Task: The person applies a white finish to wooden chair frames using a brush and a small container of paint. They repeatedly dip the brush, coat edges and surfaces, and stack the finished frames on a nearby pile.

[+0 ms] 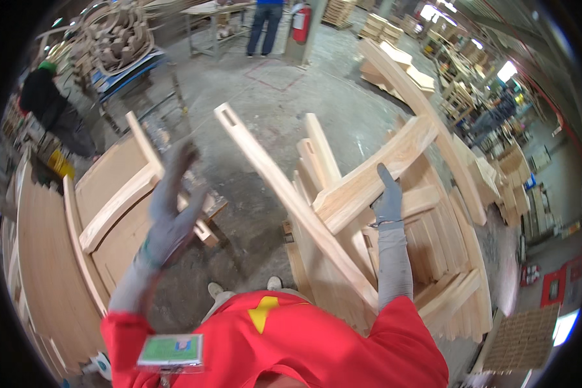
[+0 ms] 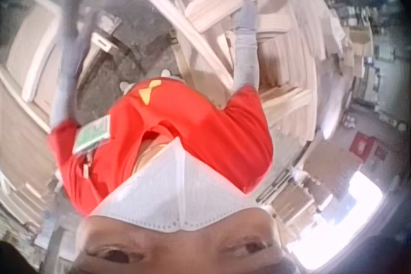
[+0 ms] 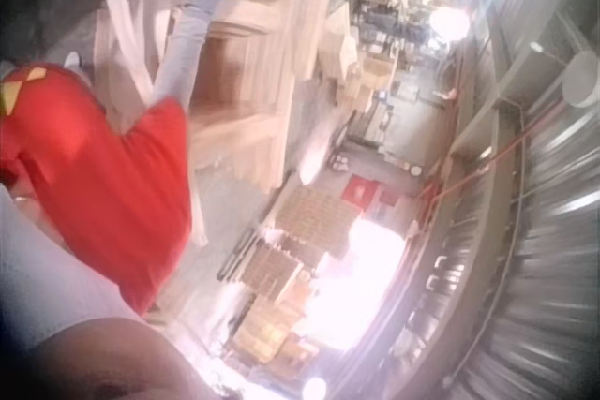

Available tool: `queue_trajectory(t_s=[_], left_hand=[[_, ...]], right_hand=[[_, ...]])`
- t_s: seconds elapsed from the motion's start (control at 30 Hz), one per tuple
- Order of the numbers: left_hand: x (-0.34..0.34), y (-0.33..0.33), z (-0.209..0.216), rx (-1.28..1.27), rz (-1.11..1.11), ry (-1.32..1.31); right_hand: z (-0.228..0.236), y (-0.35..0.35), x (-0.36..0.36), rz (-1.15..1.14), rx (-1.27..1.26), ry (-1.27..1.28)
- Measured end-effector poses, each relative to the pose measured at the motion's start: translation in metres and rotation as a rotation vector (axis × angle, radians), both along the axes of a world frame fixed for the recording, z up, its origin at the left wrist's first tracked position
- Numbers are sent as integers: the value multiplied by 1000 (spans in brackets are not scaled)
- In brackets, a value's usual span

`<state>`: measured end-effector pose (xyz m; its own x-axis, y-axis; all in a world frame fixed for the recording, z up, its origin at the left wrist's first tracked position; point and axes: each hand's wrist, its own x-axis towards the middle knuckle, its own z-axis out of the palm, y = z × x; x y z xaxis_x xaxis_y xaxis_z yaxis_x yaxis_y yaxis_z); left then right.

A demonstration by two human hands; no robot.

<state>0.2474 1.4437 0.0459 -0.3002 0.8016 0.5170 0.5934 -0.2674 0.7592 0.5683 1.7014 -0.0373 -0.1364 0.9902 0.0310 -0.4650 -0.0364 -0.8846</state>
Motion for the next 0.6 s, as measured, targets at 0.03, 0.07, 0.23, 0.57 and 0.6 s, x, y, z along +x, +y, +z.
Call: queue_trajectory(t_s=[0.03, 0.07, 0.23, 0.57, 0.6], left_hand=[[0, 16, 15, 30, -109, 72], [11, 32, 36, -123, -97, 42], [-28, 84, 46, -403, -304, -221], [-179, -8, 54, 481, -448, -1231], [-200, -26, 45, 566, -372, -1257]], right_hand=[[14, -14, -27, 43, 31, -23], [24, -26, -50, 70, 63, -46], [74, -99, -168, 408, 232, -96], [156, -138, -339, 363, 1258, -713], [161, -167, -345, 179, 1338, -738]])
